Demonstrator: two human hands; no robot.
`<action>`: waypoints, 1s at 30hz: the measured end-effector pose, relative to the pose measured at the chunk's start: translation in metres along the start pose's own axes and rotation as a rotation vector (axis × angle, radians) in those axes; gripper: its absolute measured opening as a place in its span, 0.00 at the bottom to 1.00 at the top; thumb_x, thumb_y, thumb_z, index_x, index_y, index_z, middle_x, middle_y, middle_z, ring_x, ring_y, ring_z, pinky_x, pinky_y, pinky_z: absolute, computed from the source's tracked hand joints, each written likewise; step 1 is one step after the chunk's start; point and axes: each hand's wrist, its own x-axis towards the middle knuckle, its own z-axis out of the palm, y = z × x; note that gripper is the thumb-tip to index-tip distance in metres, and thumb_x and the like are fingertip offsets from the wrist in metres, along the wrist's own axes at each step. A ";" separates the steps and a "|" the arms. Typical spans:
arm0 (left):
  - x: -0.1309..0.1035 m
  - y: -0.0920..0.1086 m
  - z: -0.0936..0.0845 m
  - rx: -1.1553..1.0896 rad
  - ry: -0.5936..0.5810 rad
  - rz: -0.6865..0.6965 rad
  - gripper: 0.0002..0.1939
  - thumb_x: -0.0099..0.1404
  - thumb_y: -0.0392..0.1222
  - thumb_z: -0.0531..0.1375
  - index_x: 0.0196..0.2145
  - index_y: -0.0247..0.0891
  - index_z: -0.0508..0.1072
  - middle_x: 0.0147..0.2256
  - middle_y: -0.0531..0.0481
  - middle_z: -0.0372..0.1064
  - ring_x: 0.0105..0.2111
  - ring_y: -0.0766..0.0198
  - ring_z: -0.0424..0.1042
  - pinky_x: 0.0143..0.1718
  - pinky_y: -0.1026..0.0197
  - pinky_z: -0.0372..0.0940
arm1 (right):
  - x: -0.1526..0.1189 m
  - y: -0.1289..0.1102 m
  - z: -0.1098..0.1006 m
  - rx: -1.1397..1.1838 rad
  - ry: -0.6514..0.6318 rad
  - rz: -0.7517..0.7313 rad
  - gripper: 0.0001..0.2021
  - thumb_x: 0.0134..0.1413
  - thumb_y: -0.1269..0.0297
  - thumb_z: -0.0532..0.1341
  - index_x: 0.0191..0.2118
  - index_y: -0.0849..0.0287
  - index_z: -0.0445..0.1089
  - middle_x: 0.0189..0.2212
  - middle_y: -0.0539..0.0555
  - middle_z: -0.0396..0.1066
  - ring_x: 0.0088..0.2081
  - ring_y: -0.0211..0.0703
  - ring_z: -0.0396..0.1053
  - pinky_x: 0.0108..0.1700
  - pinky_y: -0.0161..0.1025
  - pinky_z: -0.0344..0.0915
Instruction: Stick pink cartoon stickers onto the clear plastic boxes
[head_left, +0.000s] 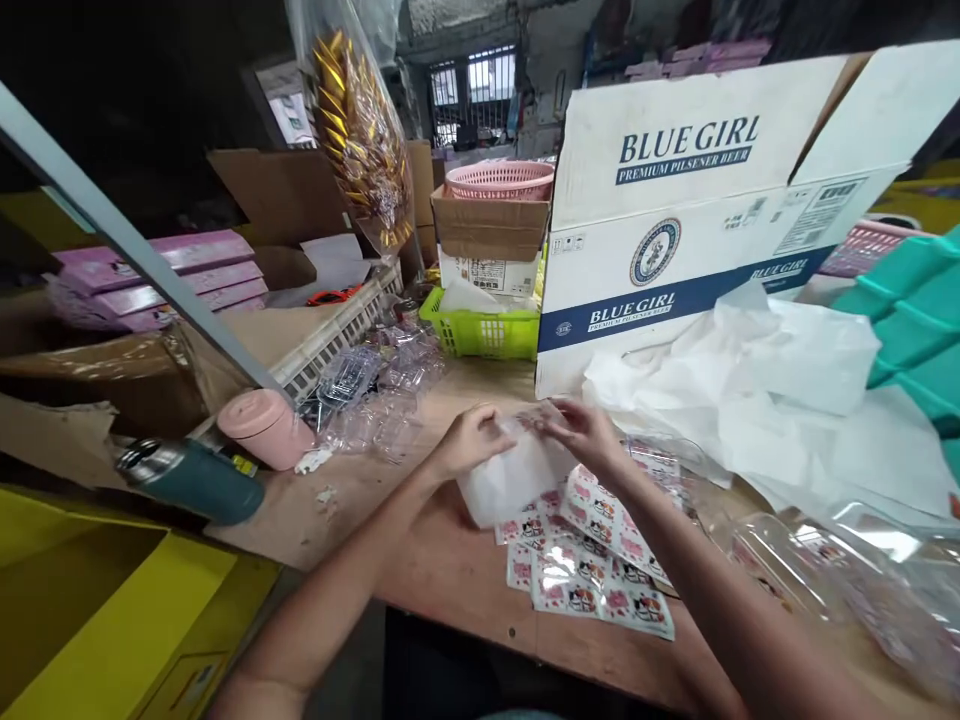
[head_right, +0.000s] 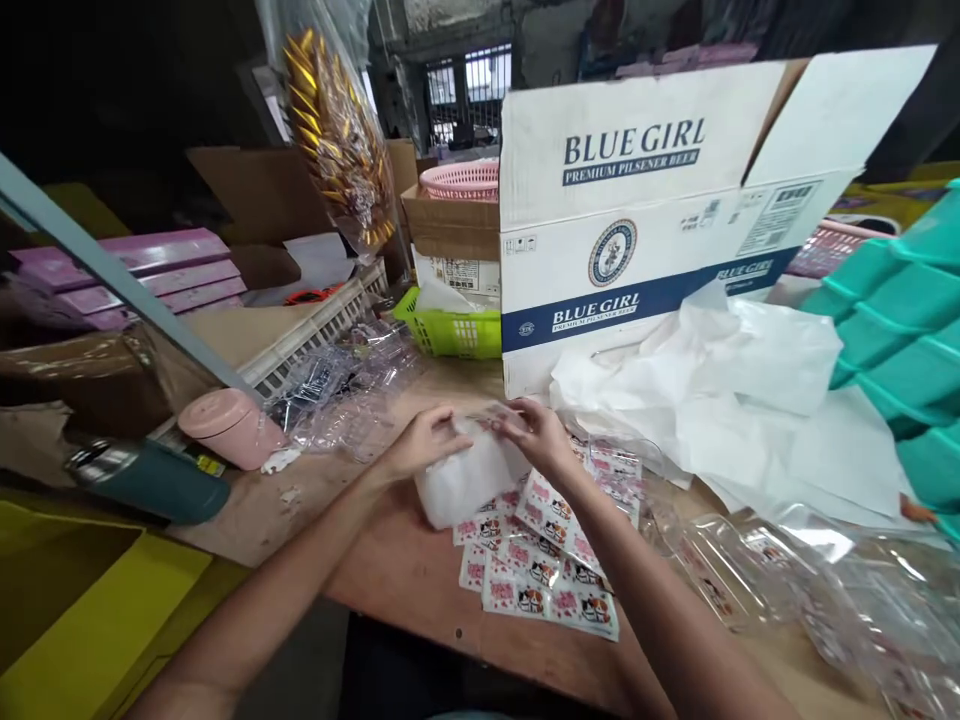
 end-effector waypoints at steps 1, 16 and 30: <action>-0.010 0.003 -0.006 -0.135 -0.045 -0.030 0.20 0.60 0.49 0.66 0.46 0.34 0.73 0.44 0.43 0.75 0.42 0.57 0.74 0.43 0.58 0.68 | 0.000 -0.005 0.000 0.034 -0.055 0.020 0.31 0.43 0.37 0.67 0.43 0.61 0.75 0.40 0.63 0.78 0.41 0.59 0.75 0.41 0.52 0.72; -0.036 0.013 0.026 -0.812 -0.130 -0.307 0.14 0.56 0.47 0.70 0.35 0.34 0.81 0.34 0.48 0.77 0.32 0.65 0.72 0.36 0.64 0.64 | -0.058 -0.016 0.007 -0.607 0.179 -0.633 0.06 0.63 0.66 0.61 0.42 0.57 0.75 0.39 0.58 0.75 0.43 0.52 0.65 0.50 0.55 0.60; -0.034 -0.001 0.054 -0.489 -0.071 -0.131 0.13 0.62 0.47 0.65 0.39 0.36 0.81 0.39 0.45 0.74 0.41 0.58 0.72 0.45 0.58 0.67 | -0.053 0.015 0.004 0.048 0.351 -0.243 0.10 0.58 0.65 0.64 0.26 0.58 0.76 0.25 0.52 0.74 0.28 0.42 0.69 0.33 0.41 0.65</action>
